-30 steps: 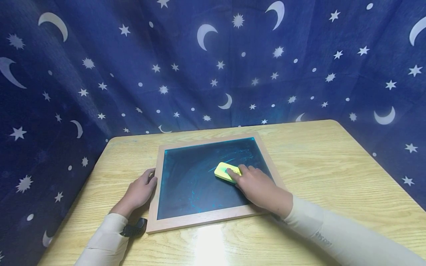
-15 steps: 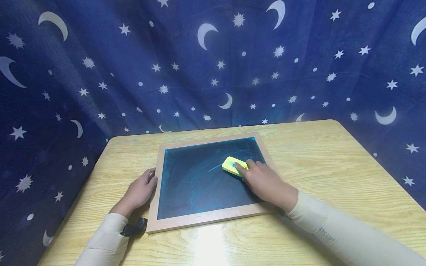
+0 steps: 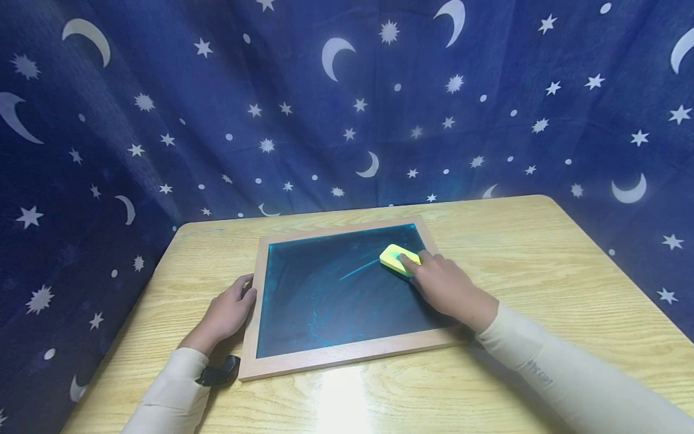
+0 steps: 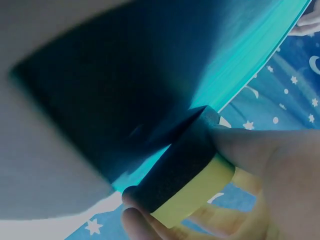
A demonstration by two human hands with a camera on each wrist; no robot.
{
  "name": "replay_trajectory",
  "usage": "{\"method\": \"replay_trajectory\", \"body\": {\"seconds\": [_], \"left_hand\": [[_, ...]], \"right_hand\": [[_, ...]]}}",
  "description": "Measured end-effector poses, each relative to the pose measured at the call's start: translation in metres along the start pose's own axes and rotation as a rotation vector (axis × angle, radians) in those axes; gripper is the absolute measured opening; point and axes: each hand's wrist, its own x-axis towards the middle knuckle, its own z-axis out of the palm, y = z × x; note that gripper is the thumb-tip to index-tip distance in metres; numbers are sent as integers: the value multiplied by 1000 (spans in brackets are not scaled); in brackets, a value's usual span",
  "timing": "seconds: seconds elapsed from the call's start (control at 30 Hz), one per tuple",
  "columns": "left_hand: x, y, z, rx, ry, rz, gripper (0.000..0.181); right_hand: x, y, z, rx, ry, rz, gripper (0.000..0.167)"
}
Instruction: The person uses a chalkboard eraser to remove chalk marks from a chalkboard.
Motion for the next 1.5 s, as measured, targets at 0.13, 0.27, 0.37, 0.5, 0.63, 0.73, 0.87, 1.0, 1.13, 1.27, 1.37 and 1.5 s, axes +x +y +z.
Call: {"method": "replay_trajectory", "body": {"seconds": [0.13,0.27,0.37,0.5,0.63,0.73,0.87,1.0,1.13,1.27,1.37,1.5], "left_hand": [[0,-1,0,3,0,0,56],[0,-1,1,8,3,3,56],[0,-1,1,9,4,2,56],[0,0,1,10,3,-2,56],[-1,0,1,10,3,-4,56],[-1,0,1,11,5,-3,55],[0,0,1,14,6,-5,55],[1,0,1,8,1,-9,55],[2,0,0,3,-2,-7,55],[1,1,0,4,-1,-3,55],[0,1,0,3,-1,-4,55],[-1,1,0,5,0,0,55]], "right_hand": [[0,5,-1,7,-14,47,42],[0,7,-2,2,-29,68,41],[0,7,-2,-6,-26,63,40],[1,5,-2,-21,-17,56,40],[2,3,-2,-33,-6,47,39],[3,1,-1,-33,5,42,39],[6,-2,1,-32,2,39,39],[9,-7,4,-34,-6,31,41],[11,-13,6,-36,9,10,40],[12,-20,7,-38,33,-26,41],[11,-26,6,-30,35,-53,43],[10,-34,5,-27,31,-85,43]]}}
